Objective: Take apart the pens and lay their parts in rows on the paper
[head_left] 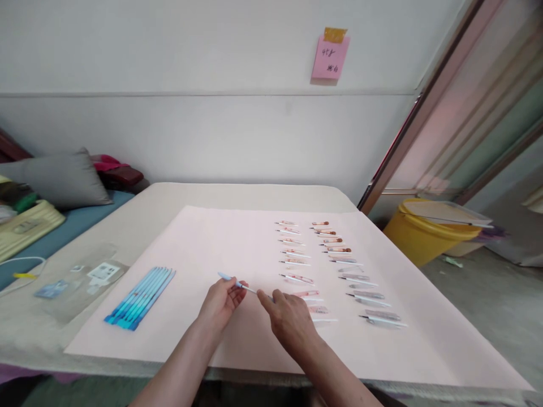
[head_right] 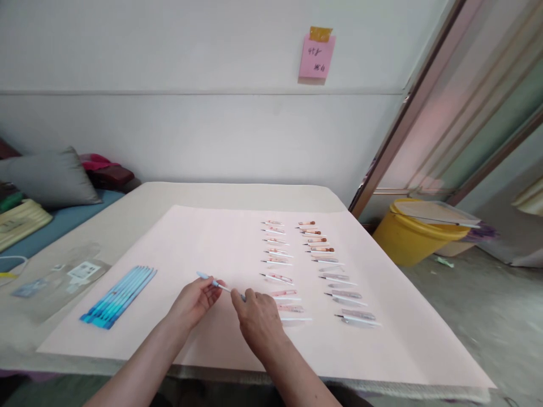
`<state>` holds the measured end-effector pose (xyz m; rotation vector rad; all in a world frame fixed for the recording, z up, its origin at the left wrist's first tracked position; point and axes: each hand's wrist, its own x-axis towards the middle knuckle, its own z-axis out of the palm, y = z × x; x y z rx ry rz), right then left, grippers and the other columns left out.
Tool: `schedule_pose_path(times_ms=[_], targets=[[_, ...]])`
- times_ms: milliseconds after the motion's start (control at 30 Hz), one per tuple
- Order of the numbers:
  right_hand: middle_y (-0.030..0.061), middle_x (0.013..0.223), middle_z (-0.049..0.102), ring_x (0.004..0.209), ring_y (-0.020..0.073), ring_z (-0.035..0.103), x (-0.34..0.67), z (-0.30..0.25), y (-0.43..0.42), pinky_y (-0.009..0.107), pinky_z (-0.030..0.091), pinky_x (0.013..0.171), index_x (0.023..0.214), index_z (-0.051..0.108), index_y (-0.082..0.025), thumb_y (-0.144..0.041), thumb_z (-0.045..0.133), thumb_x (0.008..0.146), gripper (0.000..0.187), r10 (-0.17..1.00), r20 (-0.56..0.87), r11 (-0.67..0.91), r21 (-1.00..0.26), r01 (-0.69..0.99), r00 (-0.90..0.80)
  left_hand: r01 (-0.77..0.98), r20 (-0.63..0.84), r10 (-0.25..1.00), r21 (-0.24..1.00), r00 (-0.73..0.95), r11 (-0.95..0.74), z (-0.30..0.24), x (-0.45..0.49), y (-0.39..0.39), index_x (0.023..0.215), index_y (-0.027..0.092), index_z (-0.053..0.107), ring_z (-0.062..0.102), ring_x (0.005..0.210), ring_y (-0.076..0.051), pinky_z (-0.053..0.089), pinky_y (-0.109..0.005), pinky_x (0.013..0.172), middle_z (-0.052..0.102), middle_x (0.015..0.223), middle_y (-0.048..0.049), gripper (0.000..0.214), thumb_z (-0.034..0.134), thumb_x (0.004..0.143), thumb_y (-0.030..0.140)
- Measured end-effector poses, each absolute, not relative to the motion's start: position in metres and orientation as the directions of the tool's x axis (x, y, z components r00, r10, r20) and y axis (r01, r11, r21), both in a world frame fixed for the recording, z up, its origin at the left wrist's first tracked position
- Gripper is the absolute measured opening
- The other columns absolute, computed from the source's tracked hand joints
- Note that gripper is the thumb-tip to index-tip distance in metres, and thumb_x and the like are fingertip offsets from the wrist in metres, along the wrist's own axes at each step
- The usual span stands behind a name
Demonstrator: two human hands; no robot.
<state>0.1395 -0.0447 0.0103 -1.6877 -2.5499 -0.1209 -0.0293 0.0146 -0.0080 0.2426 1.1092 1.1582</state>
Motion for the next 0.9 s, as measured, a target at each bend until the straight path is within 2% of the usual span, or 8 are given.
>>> schedule_pose_path(times_ms=[367, 667, 900], targets=[[0.0031, 0.081, 0.061, 0.063, 0.0154, 0.058, 0.143, 0.015, -0.044, 0.028, 0.027, 0.051, 0.126, 0.045, -0.03, -0.01, 0.044, 0.082, 0.049, 0.916, 0.141, 0.38, -0.007, 0.925, -0.375, -0.735, -0.651, 0.758, 0.534, -0.041, 0.419, -0.013, -0.043, 0.029, 0.073, 0.013, 0.051, 0.064, 0.062, -0.015, 0.055, -0.022, 0.05, 0.061, 0.069, -0.0079, 0.012, 0.053, 0.077, 0.002], [0.0027, 0.08, 0.062, 0.064, 0.0155, 0.058, 0.145, 0.016, -0.043, 0.027, 0.025, 0.051, 0.125, 0.048, -0.031, -0.009, 0.043, 0.081, 0.05, 0.924, 0.152, 0.363, -0.053, 0.93, -0.352, -0.756, -0.658, 0.75, 0.52, -0.059, 0.397, -0.012, -0.049, 0.032, 0.075, 0.011, 0.051, 0.063, 0.062, -0.014, 0.055, -0.021, 0.05, 0.06, 0.072, -0.0092, 0.008, 0.054, 0.077, 0.004], [0.0003, 0.077, 0.062, 0.06, 0.014, 0.056, 0.147, 0.022, -0.044, 0.028, 0.02, 0.05, 0.117, 0.053, -0.033, -0.012, 0.04, 0.085, 0.039, 0.937, 0.154, 0.33, -0.1, 0.939, -0.313, -0.777, -0.647, 0.755, 0.525, -0.101, 0.346, -0.011, -0.055, 0.037, 0.076, 0.013, 0.05, 0.063, 0.066, -0.013, 0.057, -0.023, 0.056, 0.059, 0.074, -0.0071, 0.009, 0.052, 0.079, 0.004]])
